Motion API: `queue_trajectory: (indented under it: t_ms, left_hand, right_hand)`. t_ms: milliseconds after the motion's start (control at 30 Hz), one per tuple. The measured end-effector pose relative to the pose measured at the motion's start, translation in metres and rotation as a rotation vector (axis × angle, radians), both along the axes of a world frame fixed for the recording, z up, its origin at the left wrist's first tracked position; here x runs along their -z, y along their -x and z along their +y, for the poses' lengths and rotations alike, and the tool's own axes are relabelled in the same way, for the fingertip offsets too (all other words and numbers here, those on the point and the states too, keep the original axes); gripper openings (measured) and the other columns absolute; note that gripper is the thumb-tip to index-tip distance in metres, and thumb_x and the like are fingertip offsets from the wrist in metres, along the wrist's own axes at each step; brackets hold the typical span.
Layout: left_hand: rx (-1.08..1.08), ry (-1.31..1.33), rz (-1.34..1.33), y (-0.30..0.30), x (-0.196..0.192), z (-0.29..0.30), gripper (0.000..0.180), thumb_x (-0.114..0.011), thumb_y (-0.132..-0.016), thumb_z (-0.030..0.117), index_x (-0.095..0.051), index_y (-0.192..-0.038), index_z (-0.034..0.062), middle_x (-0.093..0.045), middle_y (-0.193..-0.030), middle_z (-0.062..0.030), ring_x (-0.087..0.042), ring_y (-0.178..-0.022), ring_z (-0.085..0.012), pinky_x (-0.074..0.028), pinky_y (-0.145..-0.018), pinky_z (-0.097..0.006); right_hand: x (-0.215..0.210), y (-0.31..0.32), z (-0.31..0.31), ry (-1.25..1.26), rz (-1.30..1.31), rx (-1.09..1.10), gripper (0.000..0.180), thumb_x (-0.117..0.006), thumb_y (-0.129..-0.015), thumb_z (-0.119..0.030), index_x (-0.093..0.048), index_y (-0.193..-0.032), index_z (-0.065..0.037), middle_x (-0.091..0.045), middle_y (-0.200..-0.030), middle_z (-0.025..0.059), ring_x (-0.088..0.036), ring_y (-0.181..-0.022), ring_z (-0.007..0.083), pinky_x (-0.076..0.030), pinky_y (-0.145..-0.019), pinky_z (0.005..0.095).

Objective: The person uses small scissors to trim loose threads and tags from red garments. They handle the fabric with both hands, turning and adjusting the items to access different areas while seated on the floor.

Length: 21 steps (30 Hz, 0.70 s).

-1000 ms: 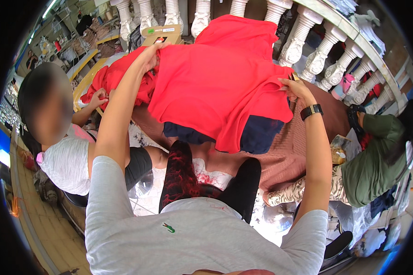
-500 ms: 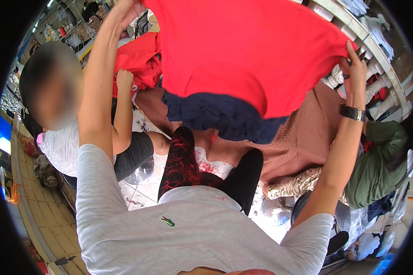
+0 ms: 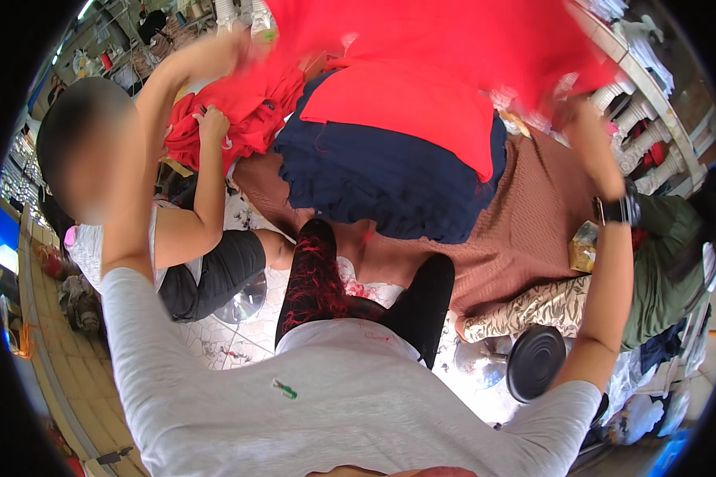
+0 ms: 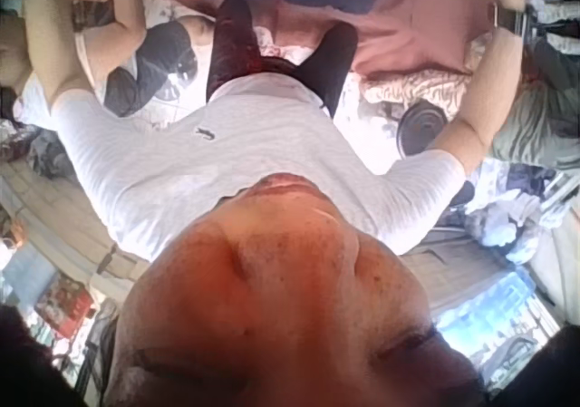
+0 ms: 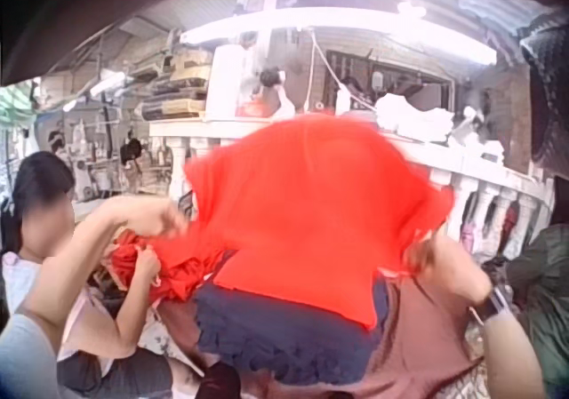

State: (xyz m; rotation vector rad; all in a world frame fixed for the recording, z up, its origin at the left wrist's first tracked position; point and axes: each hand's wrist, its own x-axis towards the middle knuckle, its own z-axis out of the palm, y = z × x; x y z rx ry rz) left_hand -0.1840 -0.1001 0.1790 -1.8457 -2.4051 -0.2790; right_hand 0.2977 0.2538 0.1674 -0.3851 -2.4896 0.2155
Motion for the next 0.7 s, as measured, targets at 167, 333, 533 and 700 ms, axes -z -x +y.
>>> queue_trajectory:
  t_ms: [167, 333, 533, 700]
  left_hand:
    - [0.151, -0.423, -0.585, 0.027, -0.047, -0.021, 0.034, -0.053, -0.096, -0.002, -0.071, -0.124, 0.0061, -0.071, -0.122, -0.0047, -0.065, -0.113, -0.0131, -0.05, -0.101, -0.029]
    - [0.364, -0.915, -0.816, 0.05, -0.11, -0.013, 0.037, -0.057, -0.1, 0.005, -0.06, -0.136, 0.0012, -0.068, -0.127, -0.01, -0.066, -0.111, -0.0165, -0.052, -0.099, -0.031]
    - [0.371, -1.009, -0.86, -0.003, -0.15, 0.003, 0.043, -0.062, -0.097, 0.003, -0.056, -0.139, -0.0026, -0.068, -0.124, -0.0139, -0.067, -0.109, -0.019, -0.054, -0.097, -0.032]
    - [0.192, -1.05, -0.65, 0.0, -0.14, 0.01, 0.039, -0.067, -0.094, 0.002, -0.062, -0.133, -0.0027, -0.071, -0.118, -0.0116, -0.068, -0.103, -0.0177, -0.054, -0.093, -0.031]
  right_hand:
    - [-0.04, -0.022, 0.036, 0.488, 0.379, 0.112, 0.028, -0.068, -0.097, -0.022, -0.073, -0.12, -0.008, -0.063, -0.081, -0.0071, -0.044, -0.064, 0.0037, -0.032, -0.058, 0.0232]
    - [-0.119, 0.004, 0.034, 0.585, 0.772, -0.084, 0.032, -0.069, -0.098, -0.024, -0.071, -0.127, -0.01, -0.039, -0.064, -0.0154, -0.026, -0.051, -0.0001, -0.016, -0.049, 0.0219]
    - [-0.148, 0.014, 0.059, 0.489, 0.777, -0.11, 0.029, -0.07, -0.098, -0.025, -0.073, -0.125, -0.013, -0.039, -0.064, -0.0161, -0.026, -0.052, -0.0004, -0.017, -0.049, 0.0214]
    - [-0.136, 0.02, 0.077, 0.507, 0.74, -0.117, 0.029, -0.072, -0.097, -0.026, -0.075, -0.122, -0.013, -0.04, -0.065, -0.0155, -0.026, -0.052, -0.0001, -0.016, -0.049, 0.0218]
